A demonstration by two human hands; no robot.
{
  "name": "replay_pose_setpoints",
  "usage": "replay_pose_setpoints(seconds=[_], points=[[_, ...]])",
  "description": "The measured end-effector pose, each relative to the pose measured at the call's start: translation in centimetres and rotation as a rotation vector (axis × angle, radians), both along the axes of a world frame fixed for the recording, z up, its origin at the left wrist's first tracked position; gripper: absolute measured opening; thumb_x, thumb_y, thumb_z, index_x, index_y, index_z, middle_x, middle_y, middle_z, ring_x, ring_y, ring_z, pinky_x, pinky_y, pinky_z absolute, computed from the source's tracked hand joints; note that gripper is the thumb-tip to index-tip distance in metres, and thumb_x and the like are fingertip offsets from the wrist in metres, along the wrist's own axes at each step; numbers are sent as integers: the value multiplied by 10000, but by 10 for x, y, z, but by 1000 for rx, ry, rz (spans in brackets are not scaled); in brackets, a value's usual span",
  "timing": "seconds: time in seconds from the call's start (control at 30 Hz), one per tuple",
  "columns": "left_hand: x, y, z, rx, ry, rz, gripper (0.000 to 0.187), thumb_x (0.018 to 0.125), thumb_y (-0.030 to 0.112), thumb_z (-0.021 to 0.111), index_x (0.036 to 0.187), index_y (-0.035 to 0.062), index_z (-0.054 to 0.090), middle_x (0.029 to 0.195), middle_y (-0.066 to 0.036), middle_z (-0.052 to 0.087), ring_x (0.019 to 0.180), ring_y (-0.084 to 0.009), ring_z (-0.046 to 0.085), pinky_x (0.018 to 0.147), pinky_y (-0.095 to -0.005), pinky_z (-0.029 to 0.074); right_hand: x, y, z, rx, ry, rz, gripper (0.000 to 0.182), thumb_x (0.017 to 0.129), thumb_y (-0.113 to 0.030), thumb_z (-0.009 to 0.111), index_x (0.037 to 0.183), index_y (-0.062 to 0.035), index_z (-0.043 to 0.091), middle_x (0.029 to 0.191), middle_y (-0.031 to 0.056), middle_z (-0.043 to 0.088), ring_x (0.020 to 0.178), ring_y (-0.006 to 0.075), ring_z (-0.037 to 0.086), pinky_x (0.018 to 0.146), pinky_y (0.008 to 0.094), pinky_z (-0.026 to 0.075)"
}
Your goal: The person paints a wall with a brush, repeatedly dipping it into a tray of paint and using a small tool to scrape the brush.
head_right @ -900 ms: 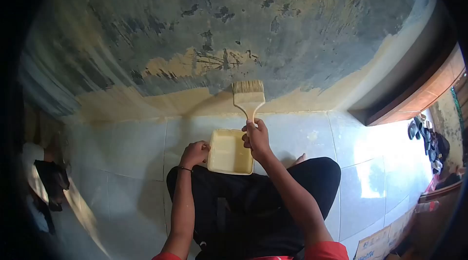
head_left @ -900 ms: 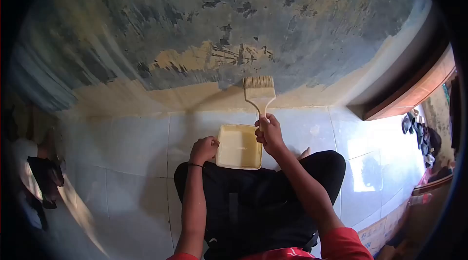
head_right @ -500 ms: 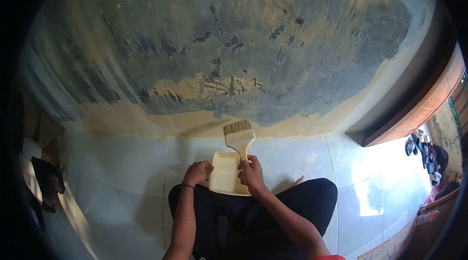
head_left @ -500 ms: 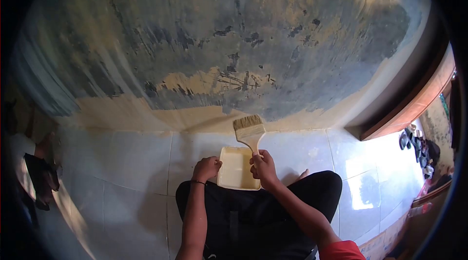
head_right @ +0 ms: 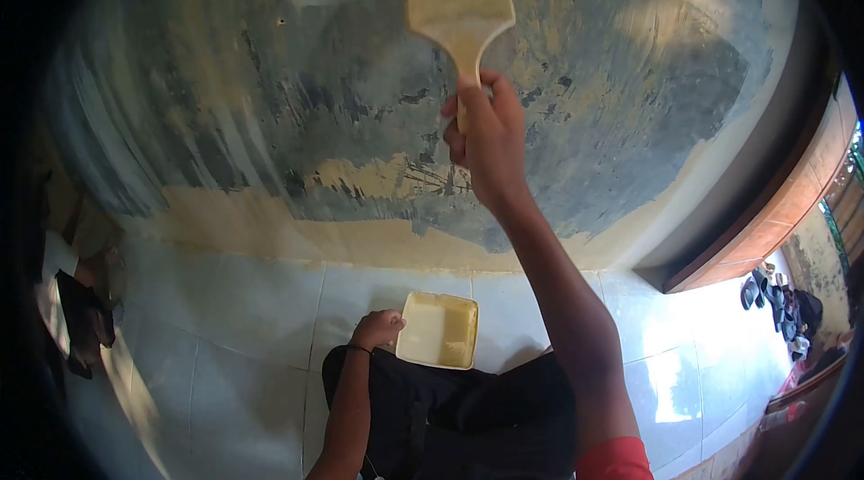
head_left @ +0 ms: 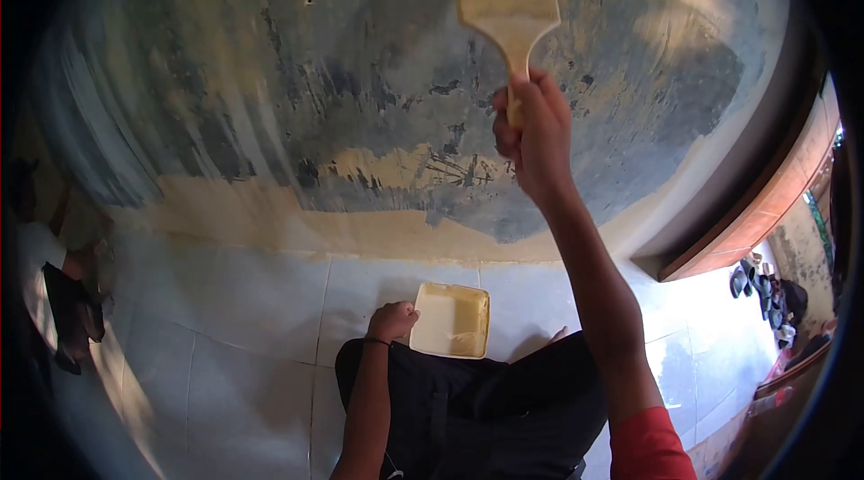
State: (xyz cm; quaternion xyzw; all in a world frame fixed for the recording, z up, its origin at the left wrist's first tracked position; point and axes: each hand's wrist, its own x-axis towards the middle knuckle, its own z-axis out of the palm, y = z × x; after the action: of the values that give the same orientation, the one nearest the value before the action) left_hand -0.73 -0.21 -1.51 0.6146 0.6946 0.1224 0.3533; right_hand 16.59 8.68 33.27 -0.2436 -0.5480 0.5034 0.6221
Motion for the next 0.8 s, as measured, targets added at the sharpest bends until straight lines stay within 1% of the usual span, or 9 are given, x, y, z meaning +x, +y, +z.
replay_pose_setpoints(seconds=[0.07,0.1,0.17,0.3,0.4,0.57,0.8], points=[[1,0,8,-68,-24,0,333,821,384,483,830,91,641,698,-94,663,745,-279,652,747,-404,500,-4,8,19,8,40,9,233,922,-193,475,1094,-44,427,764,36,515,465,62,393,367,210,262],[1,0,7,-67,-22,-2,333,821,384,483,830,91,641,698,-94,663,745,-279,652,747,-404,500,-6,11,25,12,80,18,240,917,-200,480,1092,-45,426,776,40,514,478,68,399,373,213,268],[1,0,2,-43,-22,2,337,824,386,479,804,88,633,636,-74,646,700,-257,652,727,-396,499,-9,16,35,22,93,10,240,917,-200,479,1090,-43,424,787,44,513,486,72,403,380,215,275],[1,2,-1,-25,-8,-11,340,826,388,476,798,86,631,641,-76,646,702,-262,651,725,-400,498,-14,26,44,67,119,5,241,915,-197,476,1087,-38,421,803,51,507,498,80,402,395,220,287],[1,3,4,-69,10,-28,343,827,388,474,812,84,632,647,-79,648,711,-270,649,732,-406,497,-17,29,48,54,108,-25,245,915,-197,476,1090,-36,419,804,50,503,499,81,396,399,224,289],[1,3,1,-51,10,-41,355,830,396,473,847,79,633,684,-92,658,746,-289,649,749,-416,495,-21,35,45,37,136,1,250,919,-205,472,1092,-34,414,824,56,495,508,83,394,404,227,289],[2,3,5,-73,19,-36,366,831,400,472,857,74,635,734,-110,666,784,-306,646,762,-422,494,-19,32,39,11,112,-6,255,925,-214,472,1096,-36,406,831,58,491,515,82,394,410,227,294]])
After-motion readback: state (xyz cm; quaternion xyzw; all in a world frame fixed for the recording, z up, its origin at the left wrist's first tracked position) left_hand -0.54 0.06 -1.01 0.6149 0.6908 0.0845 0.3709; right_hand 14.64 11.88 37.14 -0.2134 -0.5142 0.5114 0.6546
